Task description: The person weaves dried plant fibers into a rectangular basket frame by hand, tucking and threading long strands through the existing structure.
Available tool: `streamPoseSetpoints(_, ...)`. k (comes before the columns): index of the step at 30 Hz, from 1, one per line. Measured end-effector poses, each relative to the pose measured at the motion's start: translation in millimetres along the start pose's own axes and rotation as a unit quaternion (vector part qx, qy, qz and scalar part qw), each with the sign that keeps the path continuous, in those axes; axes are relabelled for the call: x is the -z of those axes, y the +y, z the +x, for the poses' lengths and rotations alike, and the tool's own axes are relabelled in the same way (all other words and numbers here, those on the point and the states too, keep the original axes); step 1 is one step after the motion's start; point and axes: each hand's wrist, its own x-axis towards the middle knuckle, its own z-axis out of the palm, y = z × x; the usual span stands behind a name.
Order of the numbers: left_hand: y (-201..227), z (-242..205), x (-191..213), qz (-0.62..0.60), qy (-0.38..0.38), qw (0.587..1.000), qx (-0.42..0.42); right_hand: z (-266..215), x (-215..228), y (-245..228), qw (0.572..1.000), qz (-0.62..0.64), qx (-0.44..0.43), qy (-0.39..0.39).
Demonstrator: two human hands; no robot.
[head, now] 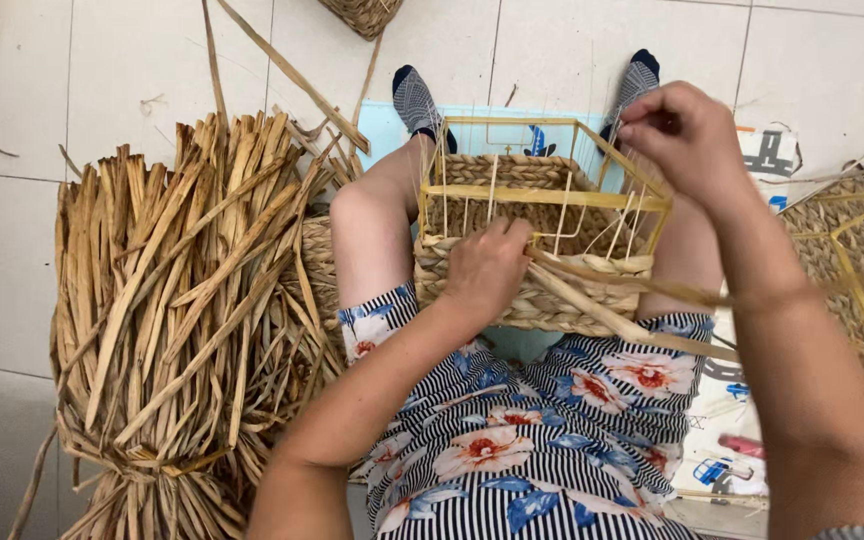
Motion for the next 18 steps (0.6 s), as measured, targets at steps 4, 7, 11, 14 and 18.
streamPoseSetpoints(4, 4.1, 0.5, 1.0, -0.025, 0.057, 0.997, 0.045, 43.7, -18.0, 29.1, 0.902, -0.142, -0.199, -0.356)
streamPoseSetpoints(7, 5.7, -1.5, 0.9, -0.028, 0.106, 0.993, 0.045, 56.8, -63.5, 33.1, 0.809, -0.171, -0.091, -0.556)
streamPoseSetpoints(11, 8.7, -1.6, 4.4, -0.039, 0.126, 0.99, 0.042, 55.7, -92.6, 26.1, 0.757, -0.121, -0.139, -0.627)
streamPoseSetpoints(14, 11.7, -0.5, 6.2, -0.034, 0.137, 0.989, 0.032, 52.8, -91.9, 30.1, 0.789, 0.014, -0.048, -0.613)
streamPoseSetpoints(18, 12.4, -1.6, 10.1, -0.03, 0.105, 0.993, 0.046, 50.2, -99.2, 48.4, 0.781, 0.014, -0.063, -0.622)
